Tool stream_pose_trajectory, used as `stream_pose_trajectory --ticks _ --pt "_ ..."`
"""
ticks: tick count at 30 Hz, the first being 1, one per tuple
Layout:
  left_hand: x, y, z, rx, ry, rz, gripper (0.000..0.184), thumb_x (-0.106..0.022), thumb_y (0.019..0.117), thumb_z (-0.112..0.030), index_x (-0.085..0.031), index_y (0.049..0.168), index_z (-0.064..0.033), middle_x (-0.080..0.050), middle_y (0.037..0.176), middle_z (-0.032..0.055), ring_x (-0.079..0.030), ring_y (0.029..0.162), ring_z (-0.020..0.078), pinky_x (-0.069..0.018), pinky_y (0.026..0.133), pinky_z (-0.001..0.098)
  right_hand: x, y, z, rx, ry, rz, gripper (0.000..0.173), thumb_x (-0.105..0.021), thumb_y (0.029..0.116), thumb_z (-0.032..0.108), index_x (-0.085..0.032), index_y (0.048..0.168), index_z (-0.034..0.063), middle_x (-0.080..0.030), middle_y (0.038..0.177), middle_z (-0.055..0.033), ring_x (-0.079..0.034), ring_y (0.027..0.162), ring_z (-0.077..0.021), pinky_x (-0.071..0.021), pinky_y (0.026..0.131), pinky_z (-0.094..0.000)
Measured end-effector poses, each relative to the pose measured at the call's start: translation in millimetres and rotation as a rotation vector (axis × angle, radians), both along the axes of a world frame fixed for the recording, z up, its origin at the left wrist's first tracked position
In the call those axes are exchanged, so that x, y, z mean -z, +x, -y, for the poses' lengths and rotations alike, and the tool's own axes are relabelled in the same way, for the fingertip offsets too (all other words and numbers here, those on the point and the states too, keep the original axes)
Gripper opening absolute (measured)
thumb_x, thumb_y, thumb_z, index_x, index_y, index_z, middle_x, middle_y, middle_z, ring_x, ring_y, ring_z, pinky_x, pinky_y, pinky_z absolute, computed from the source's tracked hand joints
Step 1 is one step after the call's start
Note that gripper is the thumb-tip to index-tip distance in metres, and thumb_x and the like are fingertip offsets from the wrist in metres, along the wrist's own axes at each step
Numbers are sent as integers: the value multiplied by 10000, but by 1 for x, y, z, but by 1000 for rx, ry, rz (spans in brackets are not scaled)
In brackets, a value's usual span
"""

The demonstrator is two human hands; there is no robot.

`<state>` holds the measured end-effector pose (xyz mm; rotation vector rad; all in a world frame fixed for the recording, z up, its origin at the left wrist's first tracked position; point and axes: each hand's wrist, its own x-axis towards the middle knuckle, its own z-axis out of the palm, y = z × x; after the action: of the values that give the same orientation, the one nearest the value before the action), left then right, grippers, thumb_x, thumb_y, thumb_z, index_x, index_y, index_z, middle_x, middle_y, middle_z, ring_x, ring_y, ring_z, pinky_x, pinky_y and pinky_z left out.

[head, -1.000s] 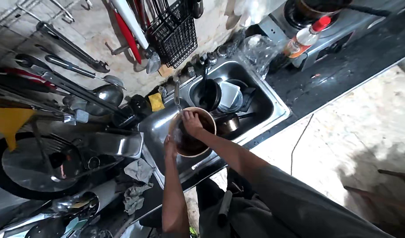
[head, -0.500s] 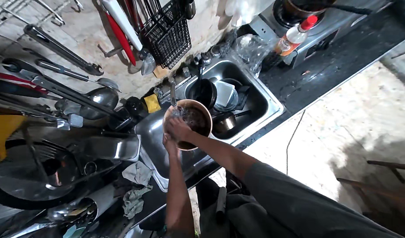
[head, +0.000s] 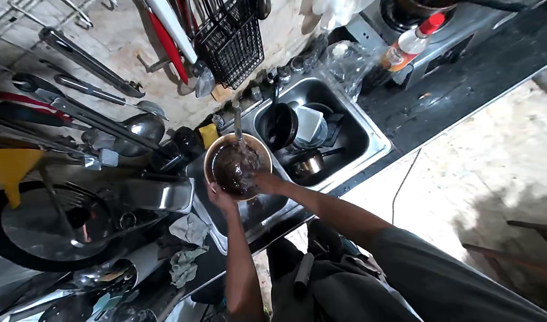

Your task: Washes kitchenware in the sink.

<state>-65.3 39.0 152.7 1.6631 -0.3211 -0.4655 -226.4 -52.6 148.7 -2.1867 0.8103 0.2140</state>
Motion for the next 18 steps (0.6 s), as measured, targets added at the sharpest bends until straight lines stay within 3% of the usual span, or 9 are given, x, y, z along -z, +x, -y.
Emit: stream_pose_trajectory --ticks 2,4,6,8,10,11,13,15,18 --pt "-5 4 -4 -16 53 13 400 -382 1122 -191 -533 1442 -5 -620 1368 179 -626 1236 213 -517 1060 402 8 2 13 68 -169 -54 443 -729 882 39 -653 1319 20 -512 1481 -239 -455 1389 -444 -413 1131 -603" --pt "-11 4 -7 -9 97 -17 400 -383 1125 -209 -544 1434 -11 -629 1346 182 -634 1215 217 -524 1045 412 16 8 27 172 -394 10 463 -685 877 -71 -636 1331 9 -463 1529 -247 -408 1445 -444 -404 1167 -569" --pt "-19 8 -10 33 135 -80 385 -386 1125 -217 -574 1385 -5 -656 1264 183 -658 1134 212 -550 987 415 9 7 33 335 -461 122 521 -693 863 -87 -600 1368 4 -436 1555 -263 -411 1438 -472 -379 1154 -629" --pt "-25 17 -10 117 160 -161 380 -381 1127 -230 -588 1341 6 -670 1199 179 -674 1066 206 -571 939 405 -10 0 32 632 -339 150 573 -710 879 0 -532 1424 4 -468 1507 -266 -525 1314 -462 -482 1041 -607" --pt "-25 25 -8 206 193 -251 395 -385 1127 -253 -576 1360 1 -670 1222 185 -675 1084 222 -569 947 419 -35 -23 30 849 8 127 582 -712 926 133 -485 1461 99 -564 1384 -252 -652 1112 -462 -569 857 -637" --pt "-24 29 -4 249 212 -283 405 -389 1126 -271 -564 1381 -9 -663 1246 185 -668 1108 233 -563 964 432 -39 -40 31 883 243 144 576 -707 944 188 -484 1474 155 -630 1297 -260 -665 1067 -475 -547 829 -667" --pt "-17 33 5 333 248 -313 432 -417 1116 -321 -543 1423 -45 -655 1290 176 -654 1155 248 -551 991 460 -19 -71 37 819 606 204 660 -699 920 229 -441 1526 268 -661 1261 -207 -671 1000 -390 -556 755 -590" --pt "-10 33 18 443 241 -329 467 -409 1113 -364 -508 1474 -86 -621 1366 158 -620 1218 252 -525 1019 480 -6 -86 38 825 695 296 666 -668 901 139 -453 1518 264 -681 1188 -179 -683 868 -324 -570 645 -506" --pt "-5 25 48 536 157 -411 552 -352 1097 -514 -543 1458 -144 -647 1364 110 -633 1229 243 -547 1008 492 -22 -100 36 949 605 339 611 -592 935 125 -456 1514 262 -688 1166 -180 -700 828 -321 -585 619 -511"
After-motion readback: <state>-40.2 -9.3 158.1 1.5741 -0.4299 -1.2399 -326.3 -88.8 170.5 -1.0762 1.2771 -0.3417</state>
